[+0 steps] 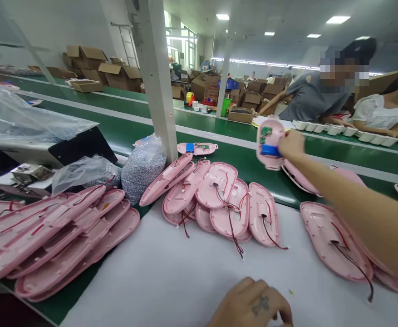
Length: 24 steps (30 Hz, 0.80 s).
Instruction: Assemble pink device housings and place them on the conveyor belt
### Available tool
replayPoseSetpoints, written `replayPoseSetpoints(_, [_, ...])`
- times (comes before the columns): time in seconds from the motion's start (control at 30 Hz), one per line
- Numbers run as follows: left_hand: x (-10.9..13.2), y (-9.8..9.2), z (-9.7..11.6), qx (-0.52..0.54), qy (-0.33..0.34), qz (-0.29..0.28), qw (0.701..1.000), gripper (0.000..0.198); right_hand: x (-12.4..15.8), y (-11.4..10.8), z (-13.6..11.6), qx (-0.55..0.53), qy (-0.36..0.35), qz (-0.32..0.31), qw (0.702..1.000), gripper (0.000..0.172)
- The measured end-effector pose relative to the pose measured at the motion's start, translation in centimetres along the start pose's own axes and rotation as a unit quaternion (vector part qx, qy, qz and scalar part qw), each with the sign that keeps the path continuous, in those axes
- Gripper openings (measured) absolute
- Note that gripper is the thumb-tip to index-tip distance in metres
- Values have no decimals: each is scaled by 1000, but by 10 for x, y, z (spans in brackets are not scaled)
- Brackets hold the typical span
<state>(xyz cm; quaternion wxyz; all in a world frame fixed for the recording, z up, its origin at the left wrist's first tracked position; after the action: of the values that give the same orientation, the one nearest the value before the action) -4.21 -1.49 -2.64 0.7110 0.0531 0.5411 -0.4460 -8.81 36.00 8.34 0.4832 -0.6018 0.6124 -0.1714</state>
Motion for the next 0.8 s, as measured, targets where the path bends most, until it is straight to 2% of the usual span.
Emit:
replayPoseSetpoints(0.07, [-18,-20,14,3,14,2,1000,9,27,-50,18,-12,-62,-12,998,31])
replayPoseSetpoints(0.1, [-26,-31,19,4,12,2,1000,9,52,-67,29,-19,-93,-51,994,31])
replayPoseSetpoints(0.13, [-34,-41,24,9,6,1,1000,14,88,-76,34,-37,-158,-127,979,32])
replayPoseSetpoints(0.17, [-40,-49,27,18,-3,1,1000,18,132,-81,39,-54,-220,-208,952,34])
replayPoseSetpoints(0.23, [-48,-57,32,29,-20,-14,999,24,222,-81,60,-55,-263,-351,897,33])
replayPoseSetpoints(0.3, [-50,-49,39,37,-7,-64,997,27,286,-78,73,-56,-277,-411,867,34])
replayPoseSetpoints(0.33, [-49,-41,42,39,4,-98,994,27,302,-75,74,-52,-283,-418,862,34])
replayPoseSetpoints(0.37, [-46,-31,44,39,10,-139,989,28,307,-73,71,-45,-293,-408,863,35])
replayPoseSetpoints(0.4, [-43,-21,45,37,12,-178,983,29,300,-72,65,-36,-304,-380,873,36])
replayPoseSetpoints(0.5, [-34,1,39,9,-26,-267,963,35,236,-73,25,-25,-353,-224,908,29])
replayPoseSetpoints(0.53, [-32,4,36,-7,-45,-283,958,40,214,-70,8,-28,-377,-178,908,33])
replayPoseSetpoints(0.57, [-32,6,33,-24,-60,-291,954,45,196,-60,-10,-27,-406,-162,899,47])
replayPoseSetpoints(0.63, [-34,4,29,-51,-79,-288,953,52,171,-23,-35,1,-440,-207,874,66])
replayPoseSetpoints(0.67, [-35,2,27,-57,-87,-281,954,53,163,-1,-41,18,-440,-248,863,68])
replayPoseSetpoints(0.73, [-37,0,20,-63,-113,-274,953,47,152,30,-44,37,-419,-315,851,63])
replayPoseSetpoints(0.8, [-37,0,11,-75,-132,-278,949,32,141,36,-40,33,-396,-339,853,50])
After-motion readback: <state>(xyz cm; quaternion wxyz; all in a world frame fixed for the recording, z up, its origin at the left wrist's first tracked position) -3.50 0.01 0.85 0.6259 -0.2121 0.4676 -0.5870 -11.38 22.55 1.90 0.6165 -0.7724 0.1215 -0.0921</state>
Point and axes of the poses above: each hand's wrist, its own x-axis away from the middle knuckle, its own y-axis out of the palm, z = x × y, the point moved 9 cm from there along -x, towards the middle knuckle, and after that the axes turned 7 degrees about z, right-handed, at the moved point
